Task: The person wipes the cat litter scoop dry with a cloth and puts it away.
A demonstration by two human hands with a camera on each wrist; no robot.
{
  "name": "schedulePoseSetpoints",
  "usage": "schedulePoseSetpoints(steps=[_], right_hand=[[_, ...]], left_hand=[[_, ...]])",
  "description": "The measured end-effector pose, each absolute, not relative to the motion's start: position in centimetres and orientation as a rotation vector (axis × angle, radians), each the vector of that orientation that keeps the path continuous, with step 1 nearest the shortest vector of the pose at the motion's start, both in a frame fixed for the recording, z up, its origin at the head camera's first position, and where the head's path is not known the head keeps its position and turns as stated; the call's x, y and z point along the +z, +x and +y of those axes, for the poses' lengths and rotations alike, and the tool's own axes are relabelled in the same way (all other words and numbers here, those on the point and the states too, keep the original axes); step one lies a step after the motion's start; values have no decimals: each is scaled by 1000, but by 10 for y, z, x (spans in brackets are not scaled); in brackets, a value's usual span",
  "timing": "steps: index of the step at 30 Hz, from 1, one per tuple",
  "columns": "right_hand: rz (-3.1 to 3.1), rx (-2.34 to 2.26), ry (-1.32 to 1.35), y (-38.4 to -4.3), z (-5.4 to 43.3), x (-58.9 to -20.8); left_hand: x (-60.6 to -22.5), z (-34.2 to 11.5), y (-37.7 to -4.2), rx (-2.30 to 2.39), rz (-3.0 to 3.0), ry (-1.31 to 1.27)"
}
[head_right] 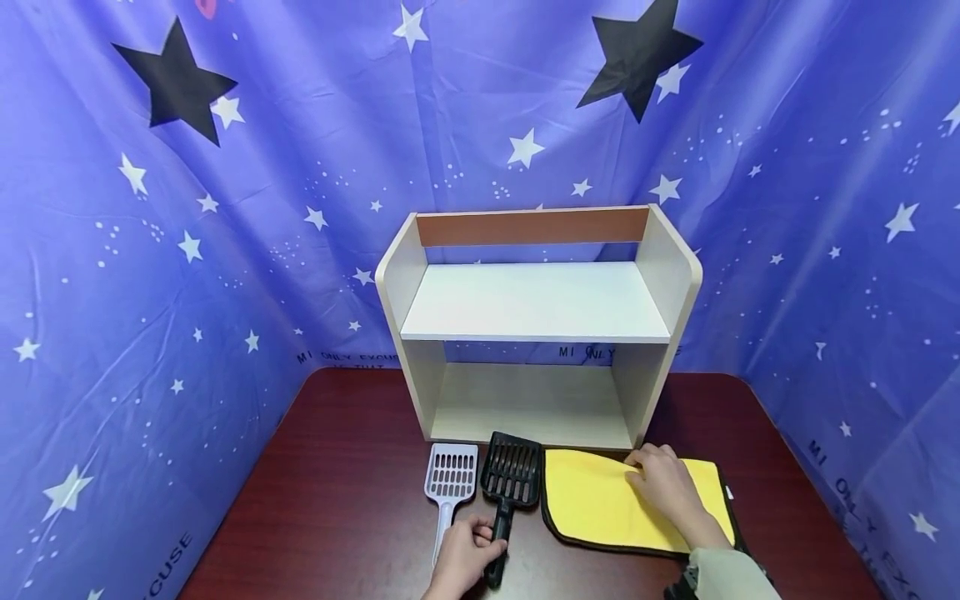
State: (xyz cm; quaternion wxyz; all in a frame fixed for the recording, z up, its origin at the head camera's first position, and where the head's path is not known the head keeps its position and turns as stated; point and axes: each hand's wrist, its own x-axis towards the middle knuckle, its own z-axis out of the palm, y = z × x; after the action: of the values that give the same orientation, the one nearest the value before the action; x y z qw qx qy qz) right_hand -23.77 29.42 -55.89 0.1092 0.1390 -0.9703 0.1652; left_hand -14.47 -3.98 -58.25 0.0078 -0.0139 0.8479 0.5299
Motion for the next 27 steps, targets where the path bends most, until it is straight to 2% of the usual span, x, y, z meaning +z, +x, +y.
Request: schedulePoseSetpoints(steps=[27], right_hand=[[-2544,863,462,-217,294,-506]], left_hand=[[-558,-67,-155,2137,2155,-70]])
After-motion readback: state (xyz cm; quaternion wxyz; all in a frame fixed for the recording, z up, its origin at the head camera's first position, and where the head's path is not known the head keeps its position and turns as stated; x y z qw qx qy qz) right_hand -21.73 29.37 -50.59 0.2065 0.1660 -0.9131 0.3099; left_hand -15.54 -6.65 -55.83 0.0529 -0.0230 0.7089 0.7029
